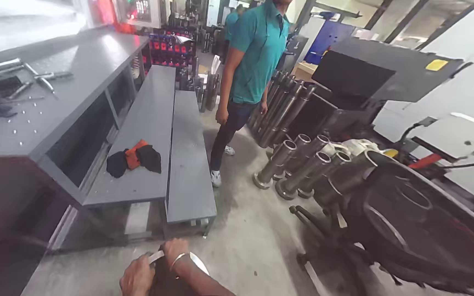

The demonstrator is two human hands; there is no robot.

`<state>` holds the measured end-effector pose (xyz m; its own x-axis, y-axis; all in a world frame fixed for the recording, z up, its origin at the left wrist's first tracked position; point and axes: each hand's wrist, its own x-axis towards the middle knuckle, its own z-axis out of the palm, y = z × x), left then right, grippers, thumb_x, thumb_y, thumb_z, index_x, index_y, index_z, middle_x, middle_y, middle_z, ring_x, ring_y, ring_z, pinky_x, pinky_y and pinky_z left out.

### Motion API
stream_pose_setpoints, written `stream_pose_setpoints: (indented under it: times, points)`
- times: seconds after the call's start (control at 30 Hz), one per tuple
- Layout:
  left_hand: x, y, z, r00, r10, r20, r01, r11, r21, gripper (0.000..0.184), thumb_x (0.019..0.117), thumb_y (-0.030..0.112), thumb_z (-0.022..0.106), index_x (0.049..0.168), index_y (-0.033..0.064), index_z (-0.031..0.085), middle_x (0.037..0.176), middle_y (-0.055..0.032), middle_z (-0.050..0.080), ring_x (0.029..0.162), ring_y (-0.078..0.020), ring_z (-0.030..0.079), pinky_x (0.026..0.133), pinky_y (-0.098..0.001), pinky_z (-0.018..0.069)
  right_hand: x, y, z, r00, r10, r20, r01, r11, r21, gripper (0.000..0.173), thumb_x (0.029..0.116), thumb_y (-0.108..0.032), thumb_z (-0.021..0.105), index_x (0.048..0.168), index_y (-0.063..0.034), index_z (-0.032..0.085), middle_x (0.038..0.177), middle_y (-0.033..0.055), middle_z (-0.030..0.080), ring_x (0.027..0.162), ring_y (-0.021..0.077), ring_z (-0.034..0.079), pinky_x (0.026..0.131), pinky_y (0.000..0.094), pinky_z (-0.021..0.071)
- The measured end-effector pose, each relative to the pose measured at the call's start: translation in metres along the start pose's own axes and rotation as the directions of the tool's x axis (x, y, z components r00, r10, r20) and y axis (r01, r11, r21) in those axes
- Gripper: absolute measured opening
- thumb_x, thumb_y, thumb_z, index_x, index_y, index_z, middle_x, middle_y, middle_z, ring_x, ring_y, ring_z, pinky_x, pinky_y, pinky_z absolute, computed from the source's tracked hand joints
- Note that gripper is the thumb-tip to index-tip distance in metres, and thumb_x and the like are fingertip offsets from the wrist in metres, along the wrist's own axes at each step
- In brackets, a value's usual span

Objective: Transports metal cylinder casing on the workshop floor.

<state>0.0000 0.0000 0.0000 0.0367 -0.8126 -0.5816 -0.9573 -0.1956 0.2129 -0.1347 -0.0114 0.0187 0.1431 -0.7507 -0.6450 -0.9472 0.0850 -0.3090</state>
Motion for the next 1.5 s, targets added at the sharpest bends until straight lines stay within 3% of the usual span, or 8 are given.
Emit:
stream_pose_setpoints:
  times: [0.13, 0.27, 0.47, 0.7, 1.0, 1.23, 1.33, 1.5]
  points:
    - [-0.049, 0.005, 0.014, 1.0, -0.028, 0.004, 0.028, 0.999, 0.023, 0.039, 0.0943, 0.032, 0.067, 0.133, 0.0291, 0.069, 0.127, -0.0123, 0.071, 0.117, -0.0377, 0.067, 0.092, -0.0629, 0.0534, -0.036, 0.013, 0.023, 1.0, -0.016, 0.007, 0.016, 0.999, 0.031, 0.034, 0.0968, -0.019, 0.062, 0.129, -0.0236, 0.068, 0.122, 0.0181, 0.071, 0.113, 0.043, 0.067, 0.085, 0.0671, 0.0533]
    - [-0.099, 0.019, 0.029, 0.999, -0.015, -0.03, 0.014, 0.999, -0.033, 0.038, 0.0911, 0.021, 0.068, 0.129, 0.0147, 0.071, 0.116, -0.0222, 0.072, 0.11, -0.0463, 0.067, 0.088, -0.0675, 0.0511, -0.073, 0.03, 0.039, 0.998, 0.042, 0.054, -0.045, 0.998, 0.049, 0.027, 0.098, -0.024, 0.061, 0.12, -0.0108, 0.07, 0.115, 0.0215, 0.071, 0.108, 0.0447, 0.067, 0.084, 0.0673, 0.0527]
    - [-0.136, 0.044, 0.043, 0.999, -0.033, -0.014, 0.033, 0.999, -0.011, 0.047, 0.0942, 0.017, 0.065, 0.14, 0.0269, 0.065, 0.114, -0.0147, 0.075, 0.095, -0.0427, 0.072, 0.078, -0.0633, 0.0553, -0.112, 0.056, 0.055, 0.995, 0.084, 0.051, -0.087, 0.995, 0.055, 0.036, 0.0946, -0.027, 0.063, 0.128, -0.0154, 0.069, 0.112, 0.0184, 0.074, 0.104, 0.0415, 0.07, 0.084, 0.0636, 0.0543]
    - [-0.146, 0.052, 0.07, 0.98, 0.099, -0.172, -0.108, 0.993, -0.044, 0.049, 0.0879, 0.0, 0.065, 0.131, 0.0227, 0.072, 0.139, 0.0005, 0.067, 0.096, -0.0311, 0.075, 0.067, -0.0552, 0.0587, -0.125, 0.088, 0.105, 0.839, -0.044, -0.543, 0.055, 0.998, 0.005, 0.029, 0.0782, -0.013, 0.072, 0.105, -0.0197, 0.081, 0.097, 0.0039, 0.079, 0.078, 0.028, 0.076, 0.058, 0.0521, 0.0591]
    - [-0.169, 0.054, 0.092, 0.955, 0.236, -0.181, -0.247, 0.968, -0.037, 0.047, 0.0871, 0.001, 0.066, 0.129, 0.0197, 0.073, 0.14, -0.0003, 0.066, 0.123, -0.024, 0.067, 0.089, -0.0454, 0.0607, -0.156, 0.107, 0.122, 0.809, -0.029, -0.587, 0.11, 0.989, 0.103, 0.034, 0.0854, -0.01, 0.065, 0.113, -0.0232, 0.08, 0.118, -0.0044, 0.077, 0.103, 0.0186, 0.076, 0.076, 0.0442, 0.0637]
    - [-0.176, -0.02, 0.088, 0.972, 0.233, -0.029, -0.231, 0.922, -0.311, 0.089, 0.0788, 0.053, 0.081, 0.154, 0.0198, 0.048, 0.168, -0.0117, 0.029, 0.152, -0.0283, 0.034, 0.12, -0.0527, 0.0368, -0.169, 0.122, 0.13, 0.798, 0.01, -0.602, 0.109, 0.981, 0.161, 0.033, 0.088, -0.011, 0.062, 0.114, -0.0211, 0.08, 0.12, -0.0035, 0.076, 0.108, 0.0185, 0.074, 0.082, 0.044, 0.0636]
    - [-0.194, -0.044, 0.116, 0.986, 0.147, -0.082, -0.168, 0.852, -0.496, 0.078, 0.0813, 0.038, 0.082, 0.15, 0.014, 0.054, 0.165, -0.0136, 0.034, 0.153, -0.0261, 0.033, 0.122, -0.0445, 0.0376, -0.171, 0.128, 0.133, 0.788, 0.03, -0.615, 0.095, 0.981, 0.17, 0.035, 0.0872, -0.009, 0.061, 0.114, -0.021, 0.08, 0.12, -0.0032, 0.076, 0.109, 0.0179, 0.074, 0.083, 0.0427, 0.0633]
    - [-0.201, -0.026, 0.136, 0.96, 0.183, -0.212, -0.268, 0.822, -0.503, 0.059, 0.0859, 0.0, 0.052, 0.144, 0.0068, 0.059, 0.155, -0.0126, 0.05, 0.145, -0.0228, 0.047, 0.118, -0.0383, 0.0442, -0.181, 0.139, 0.144, 0.763, 0.094, -0.639, 0.049, 0.978, 0.203, 0.036, 0.0862, -0.011, 0.058, 0.113, -0.0206, 0.08, 0.118, -0.0038, 0.077, 0.106, 0.0175, 0.075, 0.081, 0.0416, 0.0629]
